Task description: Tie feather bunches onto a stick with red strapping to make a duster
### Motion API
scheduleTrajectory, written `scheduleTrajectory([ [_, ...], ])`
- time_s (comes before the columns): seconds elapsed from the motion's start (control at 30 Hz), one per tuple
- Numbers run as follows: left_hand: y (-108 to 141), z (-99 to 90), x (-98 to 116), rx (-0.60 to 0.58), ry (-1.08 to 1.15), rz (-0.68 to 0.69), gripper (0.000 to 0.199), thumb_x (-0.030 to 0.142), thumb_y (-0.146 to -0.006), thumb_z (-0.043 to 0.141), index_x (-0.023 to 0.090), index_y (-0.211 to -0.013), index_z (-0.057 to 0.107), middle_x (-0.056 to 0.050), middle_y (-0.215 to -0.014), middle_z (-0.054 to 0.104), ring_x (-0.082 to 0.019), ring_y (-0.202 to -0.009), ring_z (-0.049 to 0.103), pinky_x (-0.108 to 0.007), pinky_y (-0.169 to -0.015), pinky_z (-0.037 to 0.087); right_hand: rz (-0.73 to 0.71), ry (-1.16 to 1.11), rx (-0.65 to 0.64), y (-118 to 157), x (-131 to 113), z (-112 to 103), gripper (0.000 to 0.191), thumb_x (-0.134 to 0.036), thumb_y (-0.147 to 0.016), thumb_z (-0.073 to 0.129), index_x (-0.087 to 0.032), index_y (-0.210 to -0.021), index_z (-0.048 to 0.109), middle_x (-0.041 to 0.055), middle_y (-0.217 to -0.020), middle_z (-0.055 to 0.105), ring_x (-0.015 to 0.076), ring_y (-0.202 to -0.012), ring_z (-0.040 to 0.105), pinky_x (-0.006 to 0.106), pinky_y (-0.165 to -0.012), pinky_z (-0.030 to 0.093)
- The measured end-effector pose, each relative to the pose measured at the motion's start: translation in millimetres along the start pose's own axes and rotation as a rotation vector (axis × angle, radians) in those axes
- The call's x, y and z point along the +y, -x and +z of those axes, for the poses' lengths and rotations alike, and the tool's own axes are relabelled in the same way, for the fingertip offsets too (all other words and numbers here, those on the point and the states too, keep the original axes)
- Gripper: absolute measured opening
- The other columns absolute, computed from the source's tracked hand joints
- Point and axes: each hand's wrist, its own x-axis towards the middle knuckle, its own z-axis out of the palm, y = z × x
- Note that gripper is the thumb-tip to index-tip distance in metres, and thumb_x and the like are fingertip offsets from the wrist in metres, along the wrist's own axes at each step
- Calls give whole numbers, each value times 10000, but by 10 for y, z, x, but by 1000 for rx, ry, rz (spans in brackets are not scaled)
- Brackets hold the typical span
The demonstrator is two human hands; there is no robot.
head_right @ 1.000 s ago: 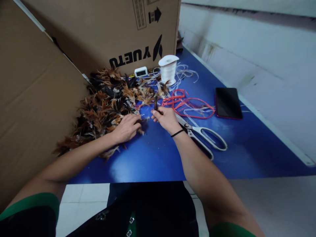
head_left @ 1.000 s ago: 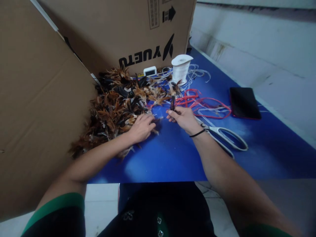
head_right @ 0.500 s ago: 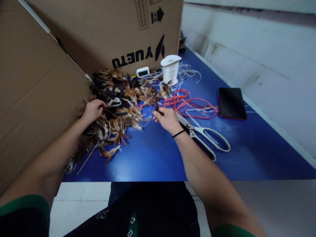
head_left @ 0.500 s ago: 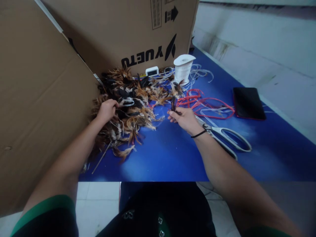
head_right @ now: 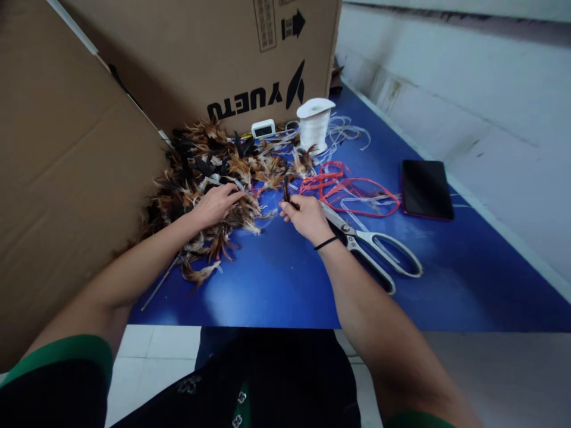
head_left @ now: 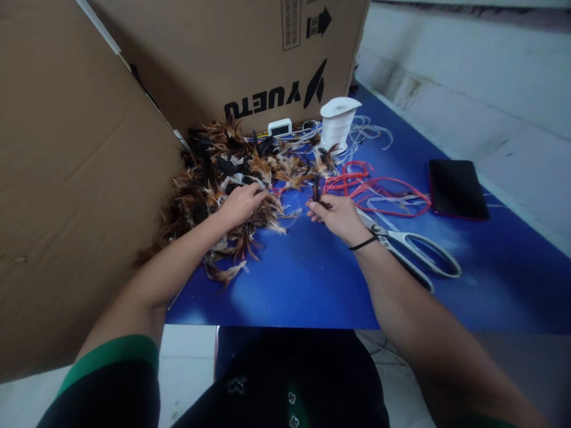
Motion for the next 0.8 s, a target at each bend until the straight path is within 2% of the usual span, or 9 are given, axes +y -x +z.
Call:
scheduleTrajectory([
  [0.07, -85, 39, -41, -54, 57, -16, 224, 154, -847, 486, 143, -941, 688, -122, -909, 646, -229, -856, 602, -354, -771, 445, -1, 7, 0, -6, 12, -6, 233, -365, -789, 599, -170, -661, 601, 52, -650, 691, 143, -535, 625, 280, -548, 500],
  [0.1, -109, 32, -76, -39, 104, -39, 195, 160, -842, 496, 145, -886, 686, -104, -851, 647, -221, -834, 605, -345, -773, 451, -3, 8, 0, -9, 16, -10, 232, -366, -790, 598, -171, -665, 604, 51, -650, 691, 144, -537, 627, 280, -550, 502],
  [0.27, -119, -222, -152, 203, 401, -212, 100, 190, -796, 563, 167, -802, 660, -38, -829, 672, -174, -812, 604, -302, -794, 460, -23, 15, 11, -11, 6, -16, 233, -374, -798, 594, -173, -686, 625, 46, -649, 693, 144, -548, 631, 275, -555, 507],
  [0.43, -145, -434, -23, 290, 676, -316, 89, 227, -775, 604, 147, -787, 639, -7, -742, 650, -128, -696, 561, -264, -707, 437, -17, 18, 8, 6, -39, -15, 234, -359, -793, 587, -174, -651, 603, 51, -648, 692, 141, -538, 625, 271, -541, 496],
  [0.67, -230, -406, 106, 297, 903, -329, 50, 166, -799, 550, 137, -783, 588, 0, -717, 603, -100, -654, 533, -249, -671, 431, -12, -61, 28, 13, -95, -19, 226, -363, -782, 592, -159, -695, 631, 53, -665, 695, 122, -521, 609, 250, -521, 475],
  [0.8, -240, -345, 210, 286, 1104, -273, 133, 264, -831, 600, 151, -782, 547, -6, -719, 601, -102, -678, 569, -260, -703, 461, -14, -110, 55, 7, -129, -30, 246, -382, -777, 598, -156, -683, 624, 47, -663, 686, 111, -509, 592, 241, -504, 456],
])
